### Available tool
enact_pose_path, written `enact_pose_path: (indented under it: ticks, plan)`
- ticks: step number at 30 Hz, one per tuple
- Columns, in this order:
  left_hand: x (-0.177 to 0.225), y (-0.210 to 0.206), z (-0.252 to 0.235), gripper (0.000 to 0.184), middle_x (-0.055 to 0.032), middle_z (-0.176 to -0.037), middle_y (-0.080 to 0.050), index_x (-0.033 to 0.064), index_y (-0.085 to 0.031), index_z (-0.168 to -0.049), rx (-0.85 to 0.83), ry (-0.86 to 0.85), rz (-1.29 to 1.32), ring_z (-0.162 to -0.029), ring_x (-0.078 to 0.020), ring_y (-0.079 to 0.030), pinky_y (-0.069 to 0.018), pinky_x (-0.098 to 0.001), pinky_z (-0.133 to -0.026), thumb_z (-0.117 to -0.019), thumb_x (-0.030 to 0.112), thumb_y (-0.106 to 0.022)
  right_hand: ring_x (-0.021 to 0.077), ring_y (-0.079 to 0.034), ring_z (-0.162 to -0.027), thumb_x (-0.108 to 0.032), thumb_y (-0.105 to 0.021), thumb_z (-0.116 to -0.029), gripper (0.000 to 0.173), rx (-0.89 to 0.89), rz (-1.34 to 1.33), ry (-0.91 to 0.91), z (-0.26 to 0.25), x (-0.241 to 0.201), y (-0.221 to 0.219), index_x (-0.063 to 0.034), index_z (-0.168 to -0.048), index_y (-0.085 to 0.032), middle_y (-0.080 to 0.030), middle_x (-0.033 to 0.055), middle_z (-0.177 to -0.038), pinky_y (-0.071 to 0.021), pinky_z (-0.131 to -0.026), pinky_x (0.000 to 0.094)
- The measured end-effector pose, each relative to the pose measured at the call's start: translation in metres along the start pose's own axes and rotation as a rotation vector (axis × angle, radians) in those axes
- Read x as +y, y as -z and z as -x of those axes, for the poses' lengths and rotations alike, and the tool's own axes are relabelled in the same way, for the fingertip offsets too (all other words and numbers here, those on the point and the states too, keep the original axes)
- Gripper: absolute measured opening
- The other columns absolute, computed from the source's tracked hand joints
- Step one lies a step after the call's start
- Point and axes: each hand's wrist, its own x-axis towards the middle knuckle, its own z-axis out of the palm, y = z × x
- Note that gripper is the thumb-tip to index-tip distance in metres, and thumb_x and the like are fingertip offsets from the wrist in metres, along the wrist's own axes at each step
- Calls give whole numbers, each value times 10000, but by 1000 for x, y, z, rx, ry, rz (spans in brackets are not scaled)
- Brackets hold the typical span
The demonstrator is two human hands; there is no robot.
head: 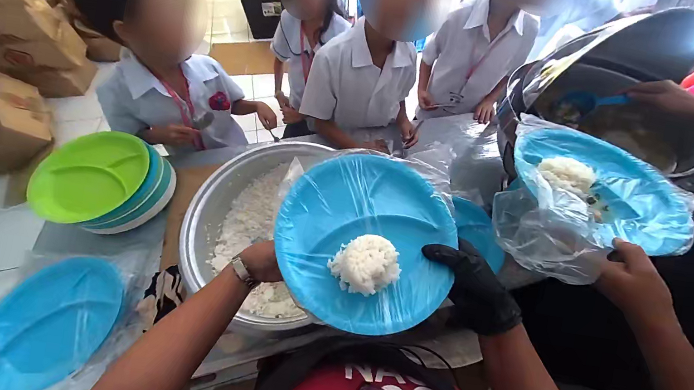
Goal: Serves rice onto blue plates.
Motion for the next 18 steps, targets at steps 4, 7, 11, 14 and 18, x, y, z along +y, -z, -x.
enact_pose_path:
  ticks: [4,7,11,14,18]
  plan:
    - [-7,-11,-20,506,-66,-1067,-758,193,-747,-1060,-39,52,535,-985,-186,-731,-616,-385,-816,-924,614,-502,74,-711,-738,30,-546,-956,165,14,51,19,-6,6,20,-46,-1094,-595,-724,0,-840,-617,-675,248]
    - [-6,-27,-22,836,-99,-1166,-730,124,-644,-1266,152,62,456,-1075,-231,-712,-606,-421,-896,-855,833,-475,64,-703,-755,6,-546,-987,158,-21,113,-14,-8,10,30,-39,-1133,-587,-714,-4,-862,-612,-694,243]
    - [-5,-60,-18,496,-93,-1110,-723,65,-528,-1350,553,17,263,-1012,-189,-716,-611,-381,-872,-1131,374,-207,76,-698,-937,-180,-509,-1081,321,-29,142,-29,-10,24,25,-10,-1352,-531,-704,57,-1093,-604,-813,260]
    - [-16,-62,2,457,-64,-1118,-720,69,-518,-1369,739,-104,197,-1010,-150,-712,-612,-360,-870,-1135,338,-232,133,-663,-1019,-237,-367,-1119,485,-9,181,64,-26,44,21,-49,-1564,-338,-614,135,-1317,-575,-802,295]
    - [-38,-53,32,411,20,-1085,-712,112,-513,-1340,911,-233,138,-986,-75,-702,-614,-319,-852,-1125,347,-254,138,-684,-800,-177,-375,-1087,420,31,154,159,-29,67,19,-3,-1457,-472,-699,118,-1147,-568,-659,292]
